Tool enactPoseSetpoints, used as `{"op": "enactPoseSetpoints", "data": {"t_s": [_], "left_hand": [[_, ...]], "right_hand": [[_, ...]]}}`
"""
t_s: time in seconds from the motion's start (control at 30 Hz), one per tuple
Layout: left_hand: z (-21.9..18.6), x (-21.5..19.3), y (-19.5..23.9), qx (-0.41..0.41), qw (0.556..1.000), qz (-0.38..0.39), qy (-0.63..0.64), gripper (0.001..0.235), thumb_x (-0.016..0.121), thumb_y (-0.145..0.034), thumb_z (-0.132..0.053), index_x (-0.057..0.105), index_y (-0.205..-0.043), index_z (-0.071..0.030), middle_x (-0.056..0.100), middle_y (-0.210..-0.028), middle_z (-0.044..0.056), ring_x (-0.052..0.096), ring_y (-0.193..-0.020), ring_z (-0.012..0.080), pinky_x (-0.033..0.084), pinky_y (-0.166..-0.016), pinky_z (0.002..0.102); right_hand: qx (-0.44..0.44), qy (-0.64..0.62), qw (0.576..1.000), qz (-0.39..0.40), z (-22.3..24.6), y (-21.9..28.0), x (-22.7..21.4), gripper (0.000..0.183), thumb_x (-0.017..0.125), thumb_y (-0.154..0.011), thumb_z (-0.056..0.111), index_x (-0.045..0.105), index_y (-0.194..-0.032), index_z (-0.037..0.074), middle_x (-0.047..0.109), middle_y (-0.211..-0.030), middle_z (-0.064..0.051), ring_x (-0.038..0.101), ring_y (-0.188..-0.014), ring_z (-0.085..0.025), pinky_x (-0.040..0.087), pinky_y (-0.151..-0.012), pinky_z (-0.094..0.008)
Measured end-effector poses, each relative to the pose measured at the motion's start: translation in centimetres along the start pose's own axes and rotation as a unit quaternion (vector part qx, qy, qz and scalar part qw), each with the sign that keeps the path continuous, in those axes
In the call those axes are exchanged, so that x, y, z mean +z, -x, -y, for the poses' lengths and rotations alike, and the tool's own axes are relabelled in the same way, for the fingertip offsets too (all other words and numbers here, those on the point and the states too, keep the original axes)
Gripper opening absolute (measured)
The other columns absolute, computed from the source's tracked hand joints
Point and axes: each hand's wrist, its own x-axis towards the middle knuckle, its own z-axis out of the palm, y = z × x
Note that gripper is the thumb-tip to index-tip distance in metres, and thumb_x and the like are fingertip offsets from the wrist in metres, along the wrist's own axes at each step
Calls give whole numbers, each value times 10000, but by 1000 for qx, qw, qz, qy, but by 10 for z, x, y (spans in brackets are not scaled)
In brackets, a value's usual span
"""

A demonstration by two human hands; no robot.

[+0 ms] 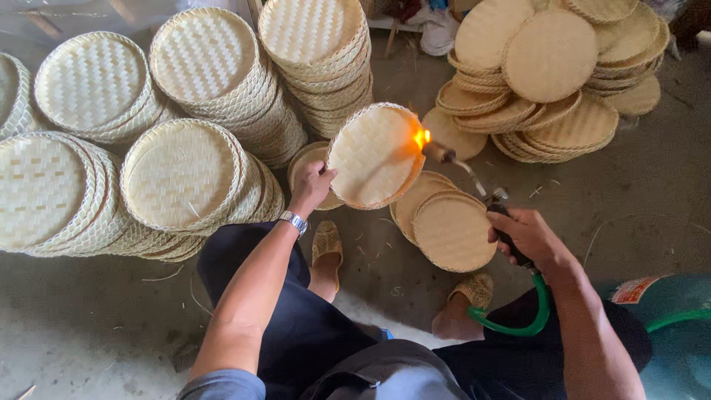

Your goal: The person uses a handheld blowtorch to apply flame to the surface of round woven baskets. They pick up each basket from a stack, rotate it while heating the surface, and place it onto a separate pile after treatment.

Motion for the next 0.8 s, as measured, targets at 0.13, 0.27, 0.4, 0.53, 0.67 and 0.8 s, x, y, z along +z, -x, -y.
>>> {"op": "enactPoseSetpoints", "data": {"t_s": [0.13,0.27,0.4,0.53,0.67,0.8], "left_hand": [[-2,-1,4,-9,1000,5,11,302,732,-883,-268,658,-751,-7,634,-599,143,624,-536,242,467,-550,405],[-3,6,6,-11,999,7,29,321,730,-877,-262,644,-739,15,633,-602,158,627,-527,227,466,-547,400],[-3,17,10,-14,1000,11,19,301,750,-872,-252,673,-756,16,616,-598,166,579,-520,233,444,-536,405],[-2,29,17,-42,998,29,38,281,739,-869,-255,682,-781,6,621,-593,153,593,-525,223,454,-532,401],[-1,32,20,-68,996,33,53,326,738,-881,-284,668,-772,15,629,-594,150,606,-526,232,464,-542,398],[-1,49,26,-25,1000,-5,17,305,762,-876,-271,693,-783,11,618,-603,152,598,-528,226,455,-549,398]], "right_hand": [[-8,7,1000,-19,2,4,2,442,618,-1001,357,681,-766,-12,513,-542,-31,458,-445,-117,372,-405,-290],[-19,-26,999,-9,10,2,3,426,606,-993,360,663,-767,4,521,-539,-19,457,-427,-116,369,-396,-285],[-9,-16,1000,-17,15,-4,8,432,621,-996,356,649,-768,-9,530,-542,-32,462,-431,-116,376,-395,-287],[-47,-17,999,6,3,-5,12,432,602,-998,364,656,-764,4,530,-530,-36,463,-414,-110,378,-380,-282],[-4,-51,998,-45,-1,-6,16,384,616,-999,320,629,-783,3,548,-567,-21,475,-440,-100,386,-389,-287],[-18,-57,997,-39,4,-6,29,391,608,-999,312,640,-779,-9,541,-553,-35,475,-421,-125,379,-385,-302]]}}
